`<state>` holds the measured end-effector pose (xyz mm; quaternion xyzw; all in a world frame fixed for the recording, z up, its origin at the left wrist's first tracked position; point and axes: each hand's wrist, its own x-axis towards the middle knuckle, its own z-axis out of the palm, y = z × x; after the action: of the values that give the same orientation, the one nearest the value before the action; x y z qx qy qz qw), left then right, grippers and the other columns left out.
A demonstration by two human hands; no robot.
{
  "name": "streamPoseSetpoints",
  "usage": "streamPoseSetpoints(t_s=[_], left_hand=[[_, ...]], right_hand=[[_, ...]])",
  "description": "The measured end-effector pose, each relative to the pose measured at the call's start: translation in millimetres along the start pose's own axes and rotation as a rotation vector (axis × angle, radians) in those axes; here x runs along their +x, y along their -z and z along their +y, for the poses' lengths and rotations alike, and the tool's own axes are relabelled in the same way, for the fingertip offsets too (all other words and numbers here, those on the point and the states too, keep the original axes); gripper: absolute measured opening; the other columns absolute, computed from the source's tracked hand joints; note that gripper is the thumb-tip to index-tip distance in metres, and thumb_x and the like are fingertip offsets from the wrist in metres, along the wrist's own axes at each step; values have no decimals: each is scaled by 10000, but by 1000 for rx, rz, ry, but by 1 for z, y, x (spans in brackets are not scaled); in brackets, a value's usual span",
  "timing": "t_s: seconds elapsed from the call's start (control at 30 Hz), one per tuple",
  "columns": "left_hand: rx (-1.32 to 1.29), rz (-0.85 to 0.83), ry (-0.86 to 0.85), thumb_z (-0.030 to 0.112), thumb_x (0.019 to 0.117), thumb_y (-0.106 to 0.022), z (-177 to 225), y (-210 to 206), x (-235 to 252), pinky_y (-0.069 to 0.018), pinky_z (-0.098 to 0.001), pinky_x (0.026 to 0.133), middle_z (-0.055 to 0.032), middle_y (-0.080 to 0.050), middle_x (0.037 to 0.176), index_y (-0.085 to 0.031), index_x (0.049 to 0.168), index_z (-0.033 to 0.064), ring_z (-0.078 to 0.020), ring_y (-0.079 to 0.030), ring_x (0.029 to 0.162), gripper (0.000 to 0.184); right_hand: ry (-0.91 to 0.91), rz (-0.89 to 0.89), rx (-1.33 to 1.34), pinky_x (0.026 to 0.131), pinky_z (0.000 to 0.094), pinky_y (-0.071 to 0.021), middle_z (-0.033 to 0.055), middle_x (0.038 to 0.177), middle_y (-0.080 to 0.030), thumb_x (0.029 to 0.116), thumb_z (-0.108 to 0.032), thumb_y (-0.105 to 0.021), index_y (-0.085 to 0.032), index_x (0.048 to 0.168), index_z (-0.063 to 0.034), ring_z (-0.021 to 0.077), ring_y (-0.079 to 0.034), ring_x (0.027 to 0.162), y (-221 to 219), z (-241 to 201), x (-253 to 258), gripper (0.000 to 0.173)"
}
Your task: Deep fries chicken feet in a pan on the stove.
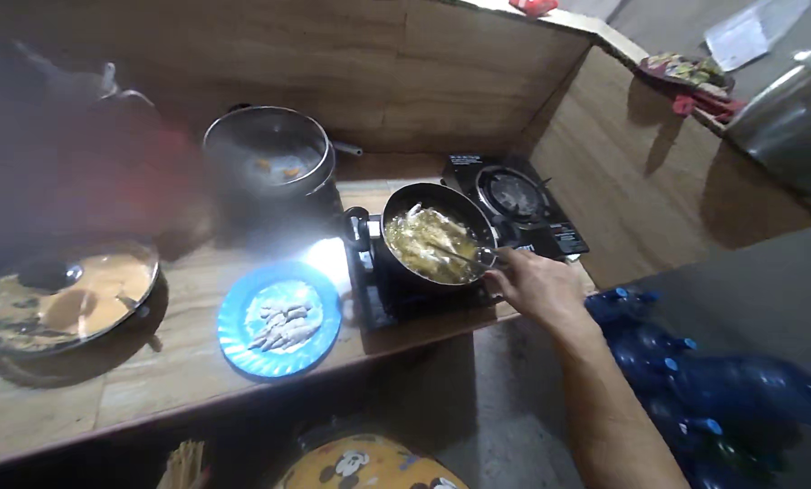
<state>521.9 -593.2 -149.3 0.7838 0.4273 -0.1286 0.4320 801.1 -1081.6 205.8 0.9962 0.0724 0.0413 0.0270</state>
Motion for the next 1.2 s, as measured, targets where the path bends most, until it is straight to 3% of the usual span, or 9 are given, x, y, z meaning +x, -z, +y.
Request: streamPoseSetpoints(t_s=[0.07,0.17,0.23,0.33,0.4,0.5,0.67,0.87,1.2], left_hand=[[-2,-54,-7,131,904,-738,18,10,-15,-376,-483,1175,-315,-484,1481,-353,1527,-92,-380,-496,1382,766],[-13,-40,40,101,905,-741,28,15,-24,-373,-550,1158,-348,-491,1452,-370,1515,-97,-440,-497,1361,740],[-43,-17,61,86,903,-744,31,14,-27,-401,-575,1123,-344,-530,1409,-402,1500,-89,-450,-532,1316,711],[-78,8,78,77,893,-757,29,12,-32,-413,-577,1106,-336,-553,1385,-421,1489,-85,-451,-546,1297,703],[-86,6,99,73,899,-754,26,13,-34,-394,-574,1125,-337,-536,1408,-407,1500,-82,-451,-526,1324,711],[-97,19,120,50,898,-746,16,15,-36,-392,-565,1132,-332,-527,1423,-402,1510,-72,-443,-521,1335,712],[-119,38,144,58,905,-737,8,18,-44,-400,-549,1126,-325,-529,1425,-397,1512,-73,-427,-534,1321,708],[-140,46,186,59,903,-742,-2,17,-50,-400,-537,1128,-333,-543,1400,-408,1489,-98,-424,-536,1317,692],[-67,20,151,90,906,-746,-3,23,-48,-376,-544,1149,-344,-521,1421,-376,1510,-98,-437,-512,1344,733]], right_hand=[[97,110,63,635,635,-538,218,989,-736,985,-285,-722,-699,1253,-10,434,-714,781,7,-14,-6,385],[279,136,171,603,579,-582,154,896,-745,926,-266,-755,-737,1176,-34,356,-730,721,-3,-67,-17,341],[334,-34,185,697,561,-606,150,942,-759,937,-225,-741,-751,1173,-67,359,-747,821,-26,-114,-25,284],[400,-424,144,929,552,-537,188,1183,-728,1032,-157,-572,-680,1316,-38,388,-697,1086,-58,-168,-16,326],[444,-505,100,996,552,-505,189,1278,-692,1049,-158,-550,-629,1374,-24,390,-662,1166,-74,-186,0,360],[546,-416,96,949,547,-524,193,1197,-709,1021,-120,-598,-671,1273,0,385,-678,1104,-84,-204,21,289],[575,-427,-12,921,556,-510,220,1133,-715,1013,-6,-528,-694,1163,46,403,-680,1070,-85,-229,46,230],[490,-511,-63,967,547,-485,184,1191,-710,1032,-53,-519,-695,1211,-10,378,-659,1135,-72,-235,55,255],[449,-484,22,963,554,-500,175,1170,-722,1034,-87,-534,-706,1202,-33,378,-679,1104,-62,-225,48,246]])
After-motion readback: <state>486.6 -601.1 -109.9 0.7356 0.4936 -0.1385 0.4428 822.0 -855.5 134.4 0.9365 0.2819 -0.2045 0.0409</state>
